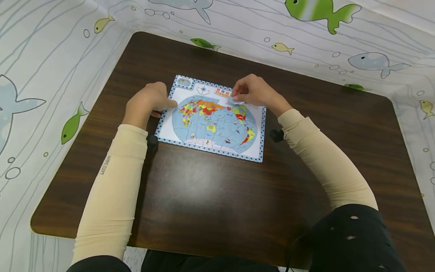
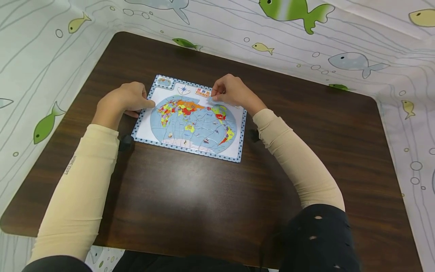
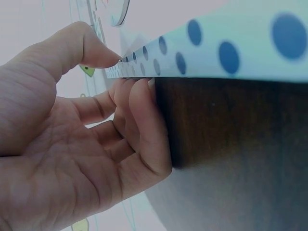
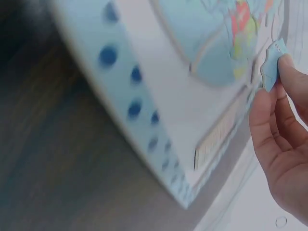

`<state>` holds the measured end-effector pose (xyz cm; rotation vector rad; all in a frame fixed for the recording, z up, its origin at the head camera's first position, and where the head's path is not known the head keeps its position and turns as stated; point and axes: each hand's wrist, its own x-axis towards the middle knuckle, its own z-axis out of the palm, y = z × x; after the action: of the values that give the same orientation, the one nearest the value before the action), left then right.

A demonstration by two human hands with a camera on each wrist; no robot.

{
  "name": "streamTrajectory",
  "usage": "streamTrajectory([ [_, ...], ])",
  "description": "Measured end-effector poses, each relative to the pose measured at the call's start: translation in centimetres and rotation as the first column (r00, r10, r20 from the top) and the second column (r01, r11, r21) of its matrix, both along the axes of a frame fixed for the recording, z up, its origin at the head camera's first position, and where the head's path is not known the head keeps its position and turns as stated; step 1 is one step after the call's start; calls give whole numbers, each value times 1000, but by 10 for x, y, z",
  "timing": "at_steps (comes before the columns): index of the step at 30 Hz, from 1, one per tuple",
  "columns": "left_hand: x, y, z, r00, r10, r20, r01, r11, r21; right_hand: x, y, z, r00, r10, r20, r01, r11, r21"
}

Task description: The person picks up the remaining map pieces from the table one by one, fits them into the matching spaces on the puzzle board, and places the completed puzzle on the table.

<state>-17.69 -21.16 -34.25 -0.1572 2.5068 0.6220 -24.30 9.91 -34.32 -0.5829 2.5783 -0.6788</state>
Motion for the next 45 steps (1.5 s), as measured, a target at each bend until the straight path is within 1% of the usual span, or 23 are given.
streamTrajectory([
  [4,1,-1,0,1000,-4,5,4,1000,0,0,-14,-5,1000,5,13,-5,1000,-8],
  [10,2,1,2,1000,-19,3,19,1000,17,4,-25,-7,1000,21,-13,-21,1000,13],
  [15,2,0,4,1000,-18,6,18,1000,2,10,-30,-4,994,62,-87,-60,998,25],
  [19,2,-1,5,1000,-19,3,19,1000,3,14,-32,-4,985,88,-147,-83,996,37],
  [25,2,-4,3,1000,-17,8,17,1000,0,16,-33,-7,976,109,-187,-103,994,44],
  [29,3,-6,1,1000,-18,15,18,1000,-7,16,-33,-9,974,120,-191,-115,993,36],
  [34,5,-5,0,1000,-20,22,20,1000,-4,17,-29,-9,986,69,-152,-67,998,19],
  [37,4,-4,1,999,-37,14,37,999,4,18,-23,-6,990,23,-137,-23,1000,-1],
  [41,2,-2,2,998,-57,8,57,998,7,20,-16,0,989,-27,-143,25,1000,-19],
  [45,3,-3,0,999,-47,17,47,999,2,23,-10,6,987,-54,-153,51,998,-23],
])
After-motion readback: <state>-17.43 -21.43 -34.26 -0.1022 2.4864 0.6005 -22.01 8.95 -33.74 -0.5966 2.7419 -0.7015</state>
